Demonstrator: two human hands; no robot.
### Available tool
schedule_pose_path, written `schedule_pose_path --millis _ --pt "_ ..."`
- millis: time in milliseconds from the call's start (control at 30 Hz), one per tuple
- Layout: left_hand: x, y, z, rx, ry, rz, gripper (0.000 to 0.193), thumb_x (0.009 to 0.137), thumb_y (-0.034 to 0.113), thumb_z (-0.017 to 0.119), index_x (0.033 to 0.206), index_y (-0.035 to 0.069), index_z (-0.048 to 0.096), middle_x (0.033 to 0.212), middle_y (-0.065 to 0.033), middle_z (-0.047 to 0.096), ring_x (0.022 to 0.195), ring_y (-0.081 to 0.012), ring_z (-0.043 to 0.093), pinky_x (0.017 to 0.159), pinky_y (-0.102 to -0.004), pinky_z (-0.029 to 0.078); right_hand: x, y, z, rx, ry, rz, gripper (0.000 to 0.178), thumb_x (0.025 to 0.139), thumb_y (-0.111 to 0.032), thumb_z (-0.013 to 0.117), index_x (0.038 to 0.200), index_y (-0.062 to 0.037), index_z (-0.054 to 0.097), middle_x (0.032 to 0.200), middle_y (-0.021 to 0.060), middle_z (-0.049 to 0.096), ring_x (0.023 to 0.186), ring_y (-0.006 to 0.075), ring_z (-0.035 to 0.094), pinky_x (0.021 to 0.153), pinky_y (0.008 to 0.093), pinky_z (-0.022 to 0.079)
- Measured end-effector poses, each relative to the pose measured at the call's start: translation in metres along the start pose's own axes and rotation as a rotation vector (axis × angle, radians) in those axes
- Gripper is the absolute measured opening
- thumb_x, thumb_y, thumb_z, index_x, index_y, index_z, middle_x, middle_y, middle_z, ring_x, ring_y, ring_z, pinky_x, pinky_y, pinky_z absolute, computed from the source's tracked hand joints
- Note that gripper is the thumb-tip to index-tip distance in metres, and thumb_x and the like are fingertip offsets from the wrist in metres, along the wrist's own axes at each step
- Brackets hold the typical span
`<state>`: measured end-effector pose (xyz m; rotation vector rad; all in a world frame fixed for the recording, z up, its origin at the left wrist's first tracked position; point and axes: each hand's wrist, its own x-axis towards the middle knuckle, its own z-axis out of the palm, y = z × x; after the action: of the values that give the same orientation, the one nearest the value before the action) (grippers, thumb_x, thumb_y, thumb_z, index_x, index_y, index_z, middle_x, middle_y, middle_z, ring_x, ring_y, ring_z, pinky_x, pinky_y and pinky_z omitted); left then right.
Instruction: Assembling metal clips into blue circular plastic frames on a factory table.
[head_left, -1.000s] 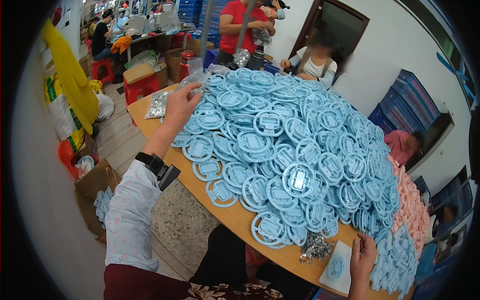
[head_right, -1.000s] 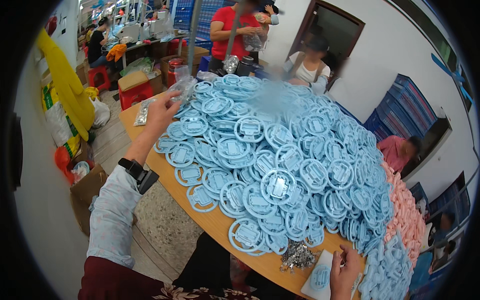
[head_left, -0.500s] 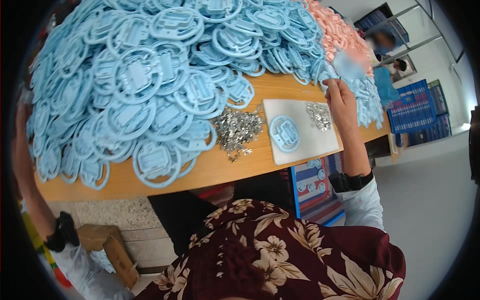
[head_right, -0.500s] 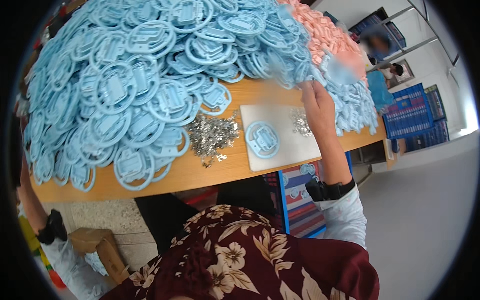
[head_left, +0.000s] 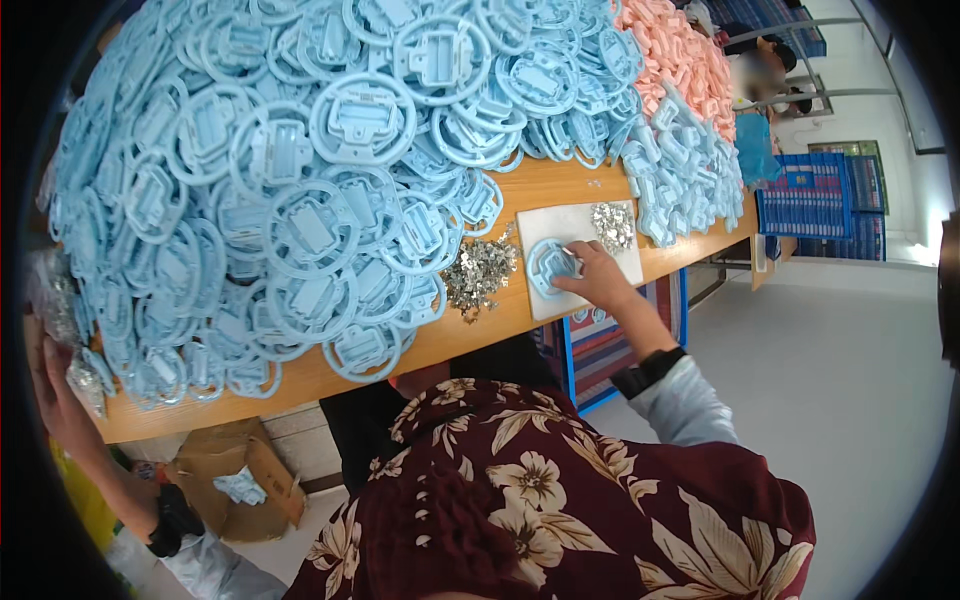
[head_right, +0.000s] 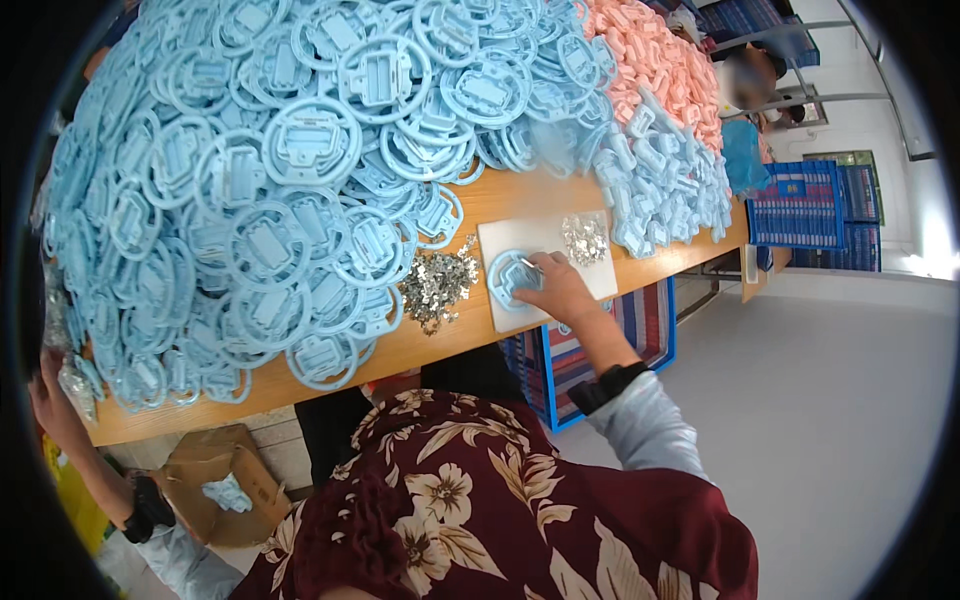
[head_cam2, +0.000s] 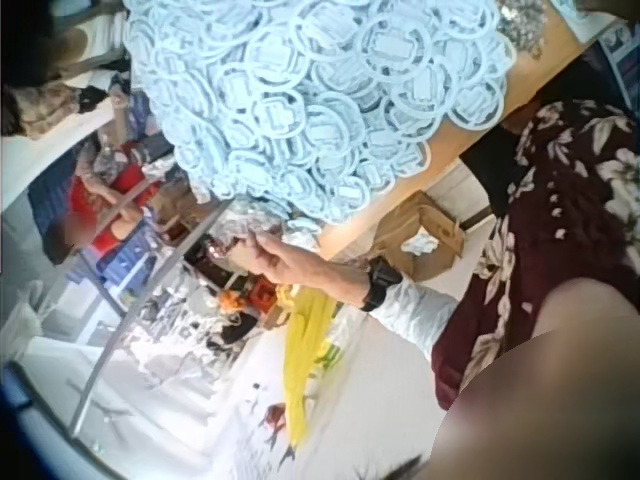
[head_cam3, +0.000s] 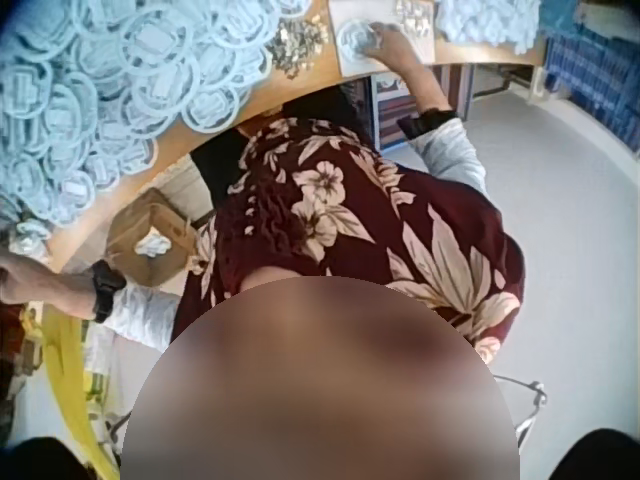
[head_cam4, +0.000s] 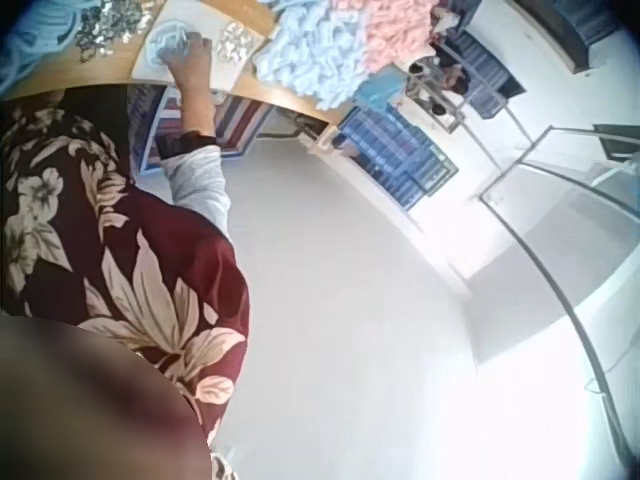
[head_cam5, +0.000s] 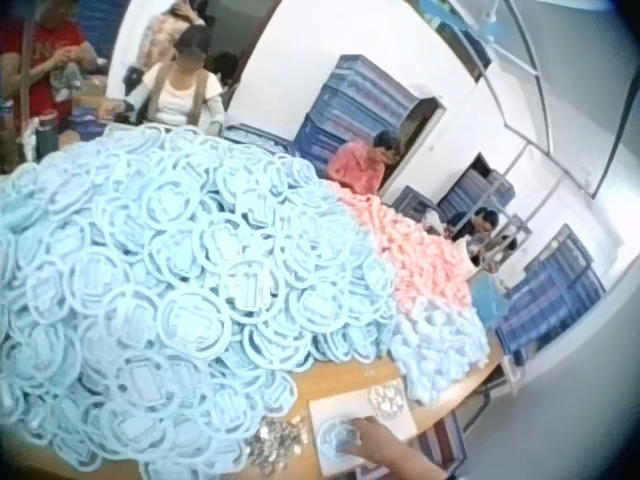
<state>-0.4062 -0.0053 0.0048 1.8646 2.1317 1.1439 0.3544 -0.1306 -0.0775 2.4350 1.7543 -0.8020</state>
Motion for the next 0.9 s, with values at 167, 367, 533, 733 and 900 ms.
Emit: schedule_pose_path --millis 167,367,533,733,900 --pt "0.022 0.051 -0.024 -0.323 -0.065 -0.136 0.034 0.103 0.021 0.053 0.13 0.002 0.06 0.117 -0.0031 0.063 0.098 -0.0091 0.058 0.088 -0.0249 0.046 -0.012 0.004 0.021 0.151 0.112 -0.036 0.073 0.068 -0.032 0.085 0.129 -0.0019 0.057 0.116 0.0176 0.059 0.095 0.0299 0.063 0.086 0.0383 0.053" --pt "0.05 0.087 -0.057 -0.318 -0.132 -0.068 0.032 0.103 0.019 0.053 0.128 0.001 0.061 0.102 0.0012 0.061 0.086 -0.0058 0.052 0.083 -0.0217 0.043 -0.016 -0.012 0.034 0.062 0.279 0.035 0.064 0.068 -0.033 0.084 0.12 -0.0035 0.061 0.118 0.018 0.06 0.112 0.0363 0.056 0.098 0.0424 0.046" --pt "0.062 0.099 -0.068 -0.298 -0.151 -0.016 0.031 0.102 0.018 0.053 0.127 0.001 0.062 0.098 0.0017 0.06 0.082 -0.0039 0.049 0.08 -0.0209 0.043 -0.011 0.0 0.031 0.45 0.395 0.163 0.062 0.068 -0.036 0.082 0.113 0.0016 0.063 0.109 0.0228 0.064 0.103 0.0376 0.061 0.09 0.042 0.049" --pt "0.071 0.106 -0.038 -0.39 -0.186 -0.104 0.03 0.102 0.016 0.055 0.127 0.001 0.061 0.093 0.0013 0.06 0.081 -0.004 0.053 0.075 -0.0202 0.047 0.037 -0.034 0.001 0.633 0.297 0.065 0.066 0.07 -0.036 0.081 0.117 0.0057 0.061 0.107 0.0203 0.066 0.098 0.0284 0.064 0.086 0.0372 0.05" --pt "0.065 0.112 -0.033 -0.293 -0.154 -0.124 0.027 0.098 0.013 0.057 0.122 0.005 0.065 0.098 -0.0019 0.066 0.079 -0.0089 0.06 0.073 -0.0246 0.05 0.068 -0.056 0.025 0.69 0.245 -0.151 0.072 0.07 -0.026 0.08 0.129 0.006 0.054 0.122 0.0192 0.061 0.114 0.0273 0.058 0.1 0.0384 0.045"
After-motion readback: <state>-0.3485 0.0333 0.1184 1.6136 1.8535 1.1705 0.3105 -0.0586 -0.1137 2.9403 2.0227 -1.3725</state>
